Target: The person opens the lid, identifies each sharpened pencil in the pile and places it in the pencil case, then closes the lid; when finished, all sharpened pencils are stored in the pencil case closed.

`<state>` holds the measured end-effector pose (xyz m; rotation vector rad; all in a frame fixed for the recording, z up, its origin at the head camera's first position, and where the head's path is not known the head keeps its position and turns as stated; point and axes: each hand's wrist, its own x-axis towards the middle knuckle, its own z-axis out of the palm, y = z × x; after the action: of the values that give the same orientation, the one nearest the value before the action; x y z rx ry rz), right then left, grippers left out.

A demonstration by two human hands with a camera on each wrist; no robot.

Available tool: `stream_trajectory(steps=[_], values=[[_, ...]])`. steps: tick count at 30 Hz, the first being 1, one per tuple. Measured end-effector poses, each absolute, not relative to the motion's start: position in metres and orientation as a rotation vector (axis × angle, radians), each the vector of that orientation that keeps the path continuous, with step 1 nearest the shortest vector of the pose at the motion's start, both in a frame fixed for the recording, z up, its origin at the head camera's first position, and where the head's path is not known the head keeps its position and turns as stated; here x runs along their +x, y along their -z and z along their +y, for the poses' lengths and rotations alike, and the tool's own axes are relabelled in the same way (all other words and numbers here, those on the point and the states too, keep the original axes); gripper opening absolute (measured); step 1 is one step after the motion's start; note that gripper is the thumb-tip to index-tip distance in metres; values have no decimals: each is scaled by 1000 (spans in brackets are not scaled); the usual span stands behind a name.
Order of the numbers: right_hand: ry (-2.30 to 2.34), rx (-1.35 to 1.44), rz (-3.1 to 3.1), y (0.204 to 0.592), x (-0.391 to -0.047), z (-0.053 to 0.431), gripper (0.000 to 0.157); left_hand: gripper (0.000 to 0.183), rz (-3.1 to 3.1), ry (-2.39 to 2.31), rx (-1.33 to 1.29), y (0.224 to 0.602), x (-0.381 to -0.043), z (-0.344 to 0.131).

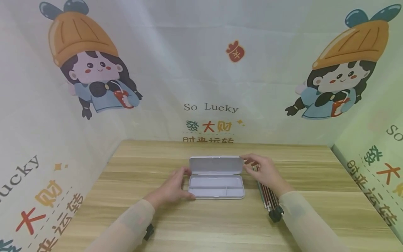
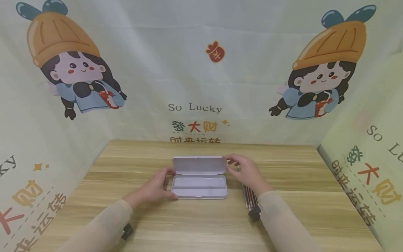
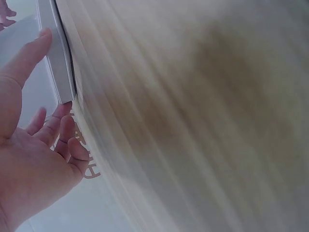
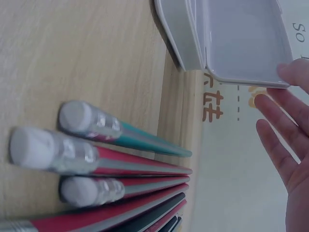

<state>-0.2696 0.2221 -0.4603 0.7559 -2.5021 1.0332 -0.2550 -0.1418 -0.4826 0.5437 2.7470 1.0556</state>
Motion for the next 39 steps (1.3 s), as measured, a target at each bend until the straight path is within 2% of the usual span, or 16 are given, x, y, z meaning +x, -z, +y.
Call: stream_trajectory(steps=[16,30,39], values=[[-1104,681,-2727,467,-286,221,68,84,2723,-1015,615,481,-263,-141],[-1183,600,-2910,468,-292,219,80,85,2713,-955,604,483,-270,-138],[-1206,616,-2895,470,-293,217,79,86,2684,-959,579,480,-271,-138]])
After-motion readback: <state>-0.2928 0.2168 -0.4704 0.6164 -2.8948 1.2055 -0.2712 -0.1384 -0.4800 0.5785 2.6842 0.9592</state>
